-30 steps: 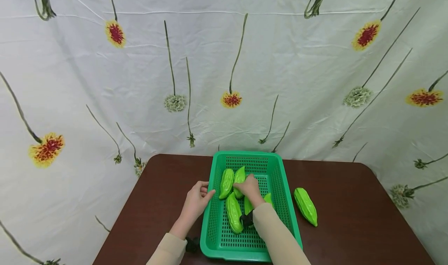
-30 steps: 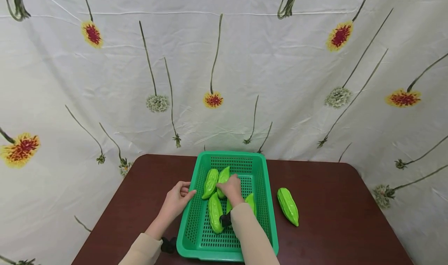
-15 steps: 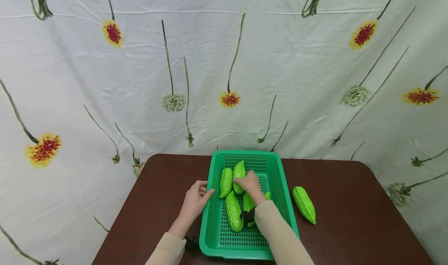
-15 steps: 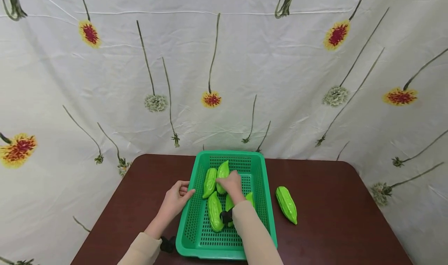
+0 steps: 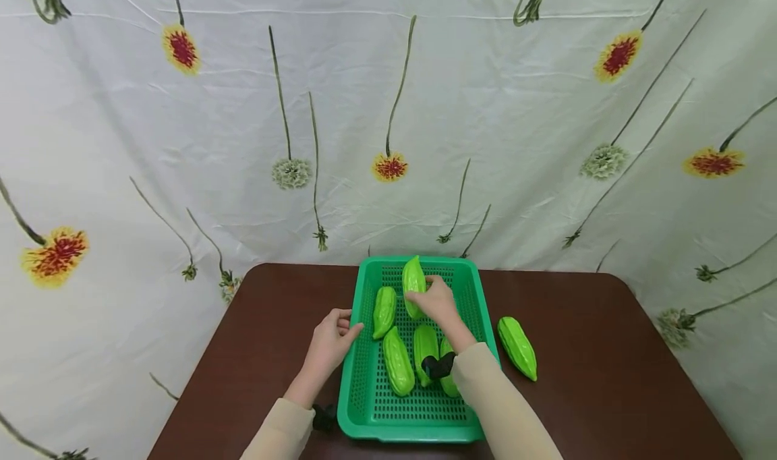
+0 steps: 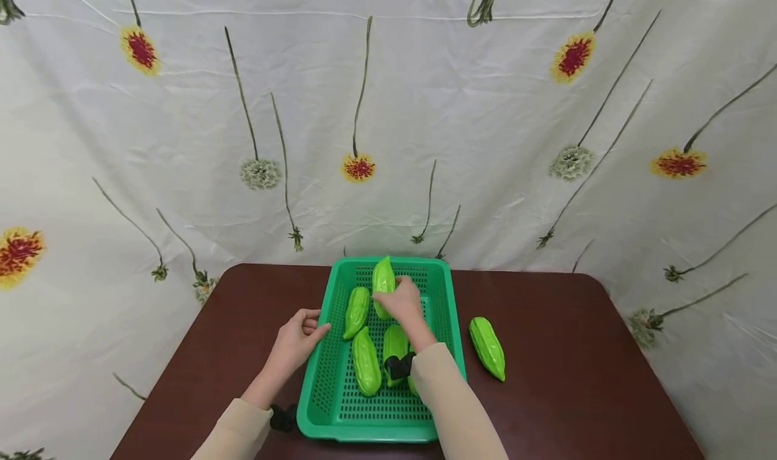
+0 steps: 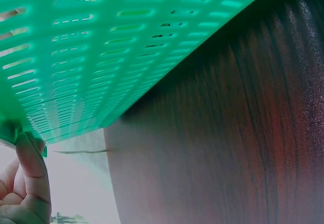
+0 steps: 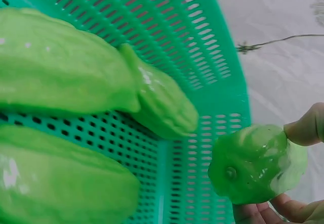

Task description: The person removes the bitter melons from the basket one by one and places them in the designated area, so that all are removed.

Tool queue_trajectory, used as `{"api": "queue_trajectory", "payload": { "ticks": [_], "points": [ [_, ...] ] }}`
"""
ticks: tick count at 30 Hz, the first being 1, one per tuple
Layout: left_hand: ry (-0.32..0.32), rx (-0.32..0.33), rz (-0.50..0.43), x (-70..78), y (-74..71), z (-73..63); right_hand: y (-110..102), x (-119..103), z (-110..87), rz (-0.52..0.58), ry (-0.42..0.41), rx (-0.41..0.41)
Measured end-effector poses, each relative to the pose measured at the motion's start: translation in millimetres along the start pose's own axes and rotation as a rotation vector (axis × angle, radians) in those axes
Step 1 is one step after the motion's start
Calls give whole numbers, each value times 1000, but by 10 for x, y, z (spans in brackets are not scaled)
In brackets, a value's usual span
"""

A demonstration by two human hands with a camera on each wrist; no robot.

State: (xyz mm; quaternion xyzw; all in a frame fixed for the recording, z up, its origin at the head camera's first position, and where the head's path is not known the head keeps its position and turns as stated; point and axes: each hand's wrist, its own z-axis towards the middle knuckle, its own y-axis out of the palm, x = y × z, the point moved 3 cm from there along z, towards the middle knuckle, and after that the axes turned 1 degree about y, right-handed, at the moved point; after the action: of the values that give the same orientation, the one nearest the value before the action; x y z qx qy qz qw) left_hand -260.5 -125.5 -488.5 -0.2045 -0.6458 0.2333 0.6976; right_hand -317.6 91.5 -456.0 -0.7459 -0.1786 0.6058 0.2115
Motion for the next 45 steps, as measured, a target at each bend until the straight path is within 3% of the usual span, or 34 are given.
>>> {"api": "queue_trajectory", "payload": {
  "ticks": [11,28,36,45],
  "points": [
    [-17,-5,-5,-14,-9,9,-601,21,-133,0,-21,10],
    [-31,-6,-17,-37,4,15,-1413,591,-330,-21,22,93],
    [-19,-5,-8,-51,-13,11,-1640,923,-395,-64,79,140],
    [-10,-3,-14,-21,19,4,-1716,1365,-419,-111,120,189]
  ]
}}
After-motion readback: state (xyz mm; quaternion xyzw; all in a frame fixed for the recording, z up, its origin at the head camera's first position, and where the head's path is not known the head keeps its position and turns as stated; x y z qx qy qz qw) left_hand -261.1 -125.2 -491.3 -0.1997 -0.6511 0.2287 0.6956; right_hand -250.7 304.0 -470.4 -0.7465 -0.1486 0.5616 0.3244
